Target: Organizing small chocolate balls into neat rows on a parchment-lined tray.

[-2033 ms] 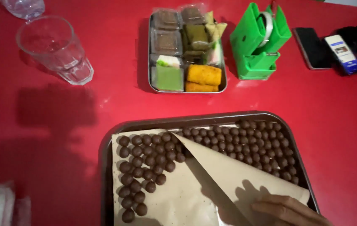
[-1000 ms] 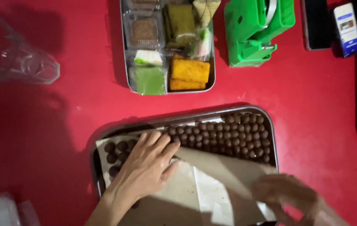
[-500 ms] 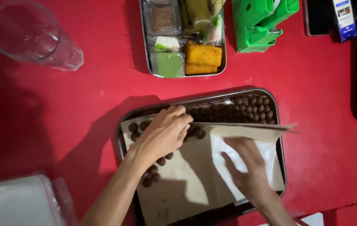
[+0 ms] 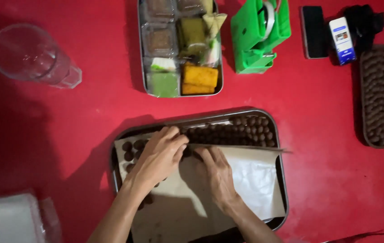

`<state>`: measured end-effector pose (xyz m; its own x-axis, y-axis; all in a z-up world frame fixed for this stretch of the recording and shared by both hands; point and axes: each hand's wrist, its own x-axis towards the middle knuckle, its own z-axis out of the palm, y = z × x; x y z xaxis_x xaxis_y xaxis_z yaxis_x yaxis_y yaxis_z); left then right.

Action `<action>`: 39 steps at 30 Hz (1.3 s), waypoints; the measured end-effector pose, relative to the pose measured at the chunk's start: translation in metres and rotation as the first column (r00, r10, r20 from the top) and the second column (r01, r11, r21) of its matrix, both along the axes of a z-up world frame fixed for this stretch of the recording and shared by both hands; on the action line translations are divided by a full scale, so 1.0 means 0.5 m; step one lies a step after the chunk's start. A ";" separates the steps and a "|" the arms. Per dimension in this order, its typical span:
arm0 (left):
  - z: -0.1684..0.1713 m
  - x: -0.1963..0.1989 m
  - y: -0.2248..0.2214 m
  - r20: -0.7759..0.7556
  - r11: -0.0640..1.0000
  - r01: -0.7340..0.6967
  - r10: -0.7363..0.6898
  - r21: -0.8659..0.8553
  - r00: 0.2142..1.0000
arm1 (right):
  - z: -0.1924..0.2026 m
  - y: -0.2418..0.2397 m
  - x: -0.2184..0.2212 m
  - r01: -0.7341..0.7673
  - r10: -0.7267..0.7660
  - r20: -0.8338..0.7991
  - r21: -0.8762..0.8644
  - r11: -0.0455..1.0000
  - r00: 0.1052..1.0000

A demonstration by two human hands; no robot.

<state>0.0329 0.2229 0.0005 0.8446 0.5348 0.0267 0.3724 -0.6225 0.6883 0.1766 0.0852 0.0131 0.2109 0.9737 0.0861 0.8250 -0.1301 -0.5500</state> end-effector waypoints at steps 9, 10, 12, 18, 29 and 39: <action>-0.051 -0.029 -0.031 0.169 0.992 -0.061 0.041 0.113 0.985 | 0.238 0.024 0.145 -0.097 0.112 -0.262 0.071 0.993 0.959; -0.044 -0.032 -0.032 0.157 0.993 -0.058 0.041 0.107 0.987 | 0.237 0.041 0.181 -0.144 0.138 -0.221 -0.011 0.990 0.965; -0.039 -0.038 -0.034 0.144 0.994 -0.059 0.045 0.097 0.989 | 0.197 0.080 0.239 -0.190 0.170 -0.182 -0.098 0.977 0.968; -0.029 -0.043 -0.033 0.218 0.994 -0.078 0.061 0.073 0.974 | 0.003 0.129 0.325 -0.329 0.337 -0.041 -0.352 0.876 0.941; -0.041 -0.048 -0.044 0.151 0.994 -0.063 0.049 0.090 0.987 | 0.043 0.169 0.318 -0.362 0.373 0.008 -0.229 0.904 0.928; -0.020 -0.043 -0.031 0.144 0.996 -0.064 0.055 0.061 0.988 | 0.043 0.160 0.304 -0.380 0.390 0.026 -0.169 0.909 0.920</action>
